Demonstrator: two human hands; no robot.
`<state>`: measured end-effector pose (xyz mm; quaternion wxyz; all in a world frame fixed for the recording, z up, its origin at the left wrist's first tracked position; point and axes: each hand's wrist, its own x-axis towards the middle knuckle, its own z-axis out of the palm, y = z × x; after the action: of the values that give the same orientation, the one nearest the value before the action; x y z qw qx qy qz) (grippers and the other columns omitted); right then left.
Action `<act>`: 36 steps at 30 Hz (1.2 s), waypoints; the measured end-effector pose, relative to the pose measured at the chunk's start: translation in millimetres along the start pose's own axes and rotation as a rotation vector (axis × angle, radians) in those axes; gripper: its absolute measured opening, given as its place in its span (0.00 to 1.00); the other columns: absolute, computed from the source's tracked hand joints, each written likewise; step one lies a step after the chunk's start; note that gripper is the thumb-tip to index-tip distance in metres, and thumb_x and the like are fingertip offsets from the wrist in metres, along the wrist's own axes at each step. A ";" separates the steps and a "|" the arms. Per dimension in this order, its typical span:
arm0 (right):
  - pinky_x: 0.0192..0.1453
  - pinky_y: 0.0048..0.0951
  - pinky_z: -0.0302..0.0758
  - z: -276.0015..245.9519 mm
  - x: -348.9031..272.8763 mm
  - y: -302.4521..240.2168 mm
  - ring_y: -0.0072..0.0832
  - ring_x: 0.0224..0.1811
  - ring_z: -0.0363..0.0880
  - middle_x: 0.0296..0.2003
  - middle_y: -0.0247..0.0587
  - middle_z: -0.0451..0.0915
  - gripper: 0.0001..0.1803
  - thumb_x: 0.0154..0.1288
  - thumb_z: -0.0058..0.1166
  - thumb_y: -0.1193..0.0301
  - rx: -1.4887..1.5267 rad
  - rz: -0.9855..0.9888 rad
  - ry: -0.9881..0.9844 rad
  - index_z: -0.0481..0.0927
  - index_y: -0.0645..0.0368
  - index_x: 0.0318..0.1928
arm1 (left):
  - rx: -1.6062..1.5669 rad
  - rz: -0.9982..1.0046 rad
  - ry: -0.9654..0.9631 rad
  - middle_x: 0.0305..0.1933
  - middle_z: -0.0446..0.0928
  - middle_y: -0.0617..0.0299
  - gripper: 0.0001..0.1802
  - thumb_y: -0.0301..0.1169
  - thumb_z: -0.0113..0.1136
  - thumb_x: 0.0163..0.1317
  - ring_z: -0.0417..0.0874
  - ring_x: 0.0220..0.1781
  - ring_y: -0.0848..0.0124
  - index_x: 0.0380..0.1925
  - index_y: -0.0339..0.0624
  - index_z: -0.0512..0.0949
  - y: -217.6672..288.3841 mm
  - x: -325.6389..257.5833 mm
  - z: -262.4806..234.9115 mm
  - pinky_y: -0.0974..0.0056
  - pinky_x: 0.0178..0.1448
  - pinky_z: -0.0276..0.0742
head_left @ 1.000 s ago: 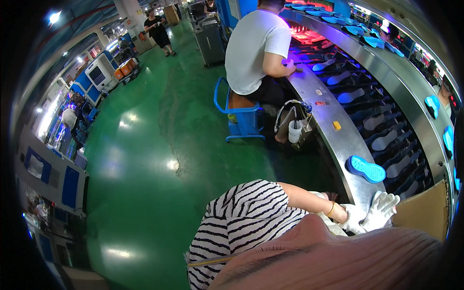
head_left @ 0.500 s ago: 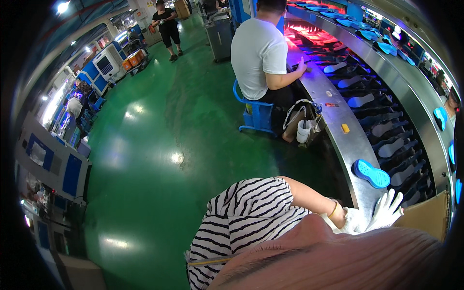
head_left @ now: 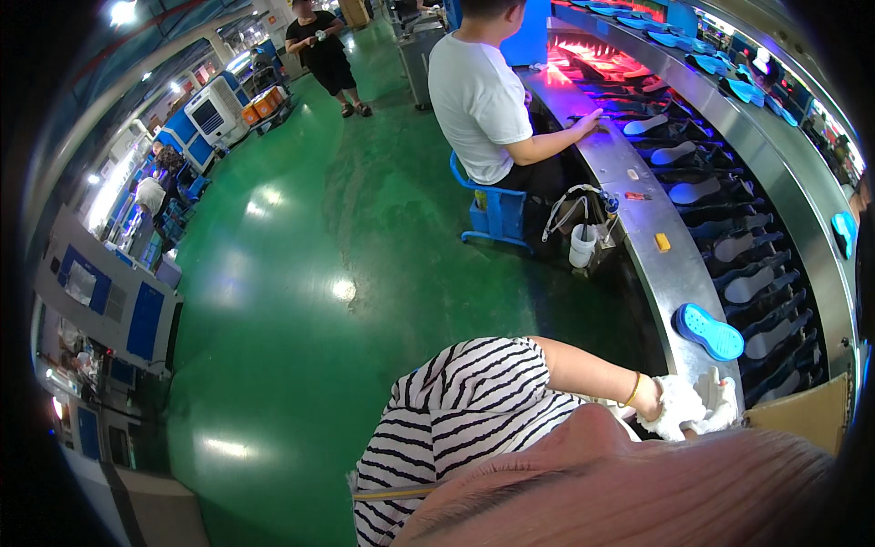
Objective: The person cleans a shoe sole and upper using a small brush and a cloth, then puts on white gloves to continue cleaning the blue sole component at a workstation.
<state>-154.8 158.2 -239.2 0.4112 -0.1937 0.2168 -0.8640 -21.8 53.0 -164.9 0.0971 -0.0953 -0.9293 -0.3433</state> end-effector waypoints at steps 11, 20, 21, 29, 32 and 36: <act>0.69 0.50 0.46 -10.6 -5.8 12.9 0.49 0.66 0.53 0.63 0.54 0.58 0.31 0.60 0.49 0.55 -0.209 0.125 0.127 0.66 0.64 0.57 | -0.089 0.122 -0.158 0.34 0.81 0.63 0.13 0.42 0.52 0.56 0.80 0.34 0.62 0.37 0.54 0.80 -59.1 5.8 70.8 0.62 0.37 0.74; 0.68 0.48 0.48 -13.8 -5.4 14.0 0.46 0.65 0.55 0.62 0.53 0.59 0.31 0.59 0.51 0.56 -0.298 0.169 0.160 0.66 0.64 0.57 | -0.011 0.037 -0.038 0.29 0.79 0.59 0.13 0.42 0.53 0.51 0.79 0.30 0.59 0.29 0.49 0.80 -44.8 -2.1 57.2 0.60 0.34 0.73; 0.68 0.47 0.49 -13.4 -5.1 15.6 0.46 0.65 0.55 0.62 0.53 0.59 0.31 0.59 0.51 0.56 -0.304 0.180 0.161 0.66 0.64 0.57 | -0.010 0.051 0.059 0.28 0.79 0.58 0.13 0.43 0.53 0.50 0.79 0.29 0.58 0.29 0.49 0.80 -31.3 -2.1 46.0 0.60 0.34 0.73; 0.67 0.45 0.51 -12.8 -3.1 17.2 0.44 0.64 0.56 0.61 0.52 0.60 0.32 0.58 0.53 0.57 -0.367 0.223 0.164 0.66 0.64 0.57 | 0.144 -0.001 0.315 0.23 0.78 0.55 0.13 0.43 0.55 0.46 0.78 0.25 0.56 0.21 0.47 0.81 5.4 7.4 -0.1 0.57 0.29 0.72; 0.67 0.44 0.51 -13.7 -1.5 16.7 0.43 0.64 0.57 0.61 0.51 0.61 0.32 0.58 0.53 0.57 -0.384 0.229 0.165 0.66 0.64 0.57 | 0.099 -0.022 0.104 0.25 0.80 0.58 0.13 0.43 0.55 0.45 0.79 0.26 0.57 0.21 0.49 0.82 -3.8 11.7 -3.2 0.55 0.29 0.72; 0.67 0.43 0.52 -13.6 0.2 18.2 0.42 0.64 0.57 0.61 0.51 0.61 0.32 0.58 0.54 0.57 -0.412 0.252 0.165 0.66 0.64 0.57 | 0.287 0.001 0.007 0.27 0.81 0.61 0.14 0.44 0.54 0.46 0.81 0.29 0.59 0.25 0.51 0.83 -40.5 34.2 33.6 0.54 0.31 0.73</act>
<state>-150.5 150.5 -260.2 0.4485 -0.1738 0.4436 -0.7562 -68.5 48.6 -206.7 0.1132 -0.0797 -0.9685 -0.2070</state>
